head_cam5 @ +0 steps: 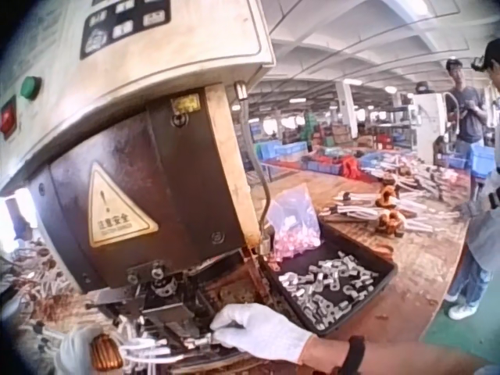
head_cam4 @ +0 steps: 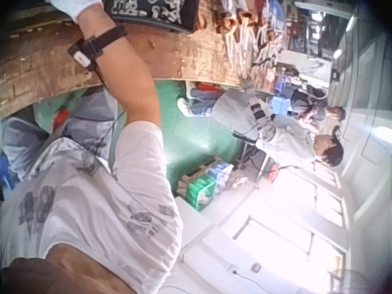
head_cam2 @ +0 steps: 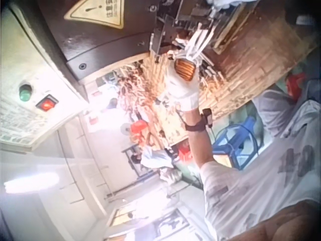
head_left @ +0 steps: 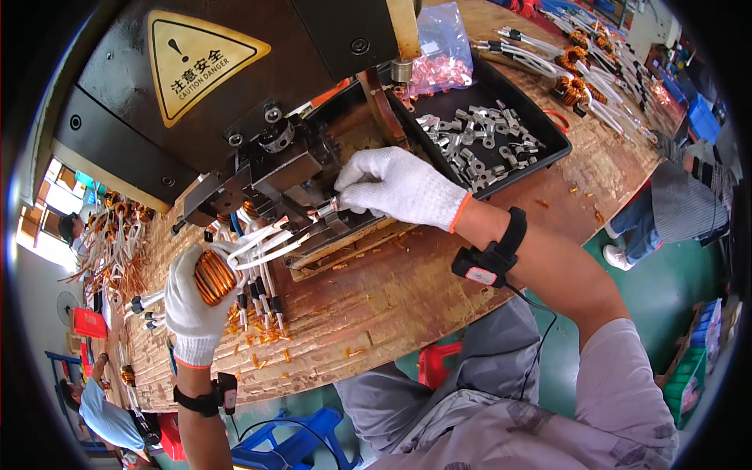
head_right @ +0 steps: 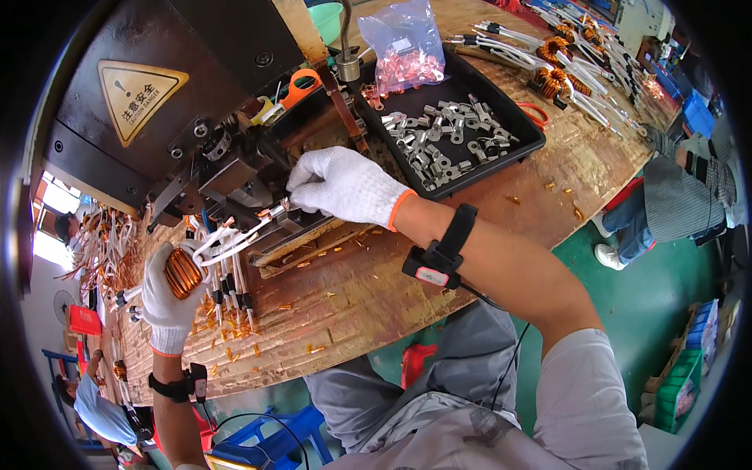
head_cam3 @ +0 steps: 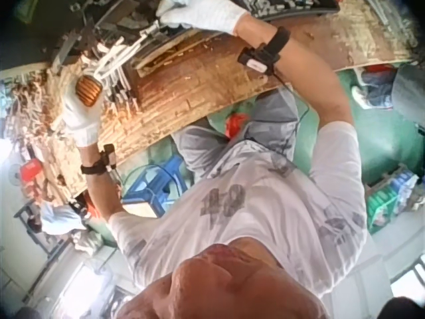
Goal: Assembling metal terminals onto copper coil wiring harnesses using an industrial crimping machine.
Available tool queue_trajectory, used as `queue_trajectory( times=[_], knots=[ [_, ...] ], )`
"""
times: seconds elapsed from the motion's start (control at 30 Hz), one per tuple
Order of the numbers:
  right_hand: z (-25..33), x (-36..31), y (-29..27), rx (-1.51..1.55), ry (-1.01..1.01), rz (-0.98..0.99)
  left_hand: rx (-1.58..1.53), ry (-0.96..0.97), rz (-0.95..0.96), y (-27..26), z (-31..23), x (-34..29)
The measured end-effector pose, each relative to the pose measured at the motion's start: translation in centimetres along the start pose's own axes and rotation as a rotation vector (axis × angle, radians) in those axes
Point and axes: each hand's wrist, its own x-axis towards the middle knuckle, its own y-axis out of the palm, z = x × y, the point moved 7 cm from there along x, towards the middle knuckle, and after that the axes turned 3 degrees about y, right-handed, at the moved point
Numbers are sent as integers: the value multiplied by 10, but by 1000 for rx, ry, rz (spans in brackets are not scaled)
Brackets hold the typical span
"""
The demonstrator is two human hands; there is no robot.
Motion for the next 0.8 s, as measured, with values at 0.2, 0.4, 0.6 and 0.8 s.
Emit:
queue_trajectory(
  times=[0.2, 0.4, 0.6, 0.8],
  knots=[
    [0, -1, -2, -39, -37, -23, -42, -20, 38, 3, -1, 1],
    [1, -1, -1, -19, -38, -12, -51, -67, 52, 5, -1, -5],
    [-4, 0, -1, -11, -57, -21, -56, -41, 56, 5, -3, 0],
    [-3, 0, -1, -11, -45, -25, -39, -42, 48, 4, -3, 0]
  ],
)
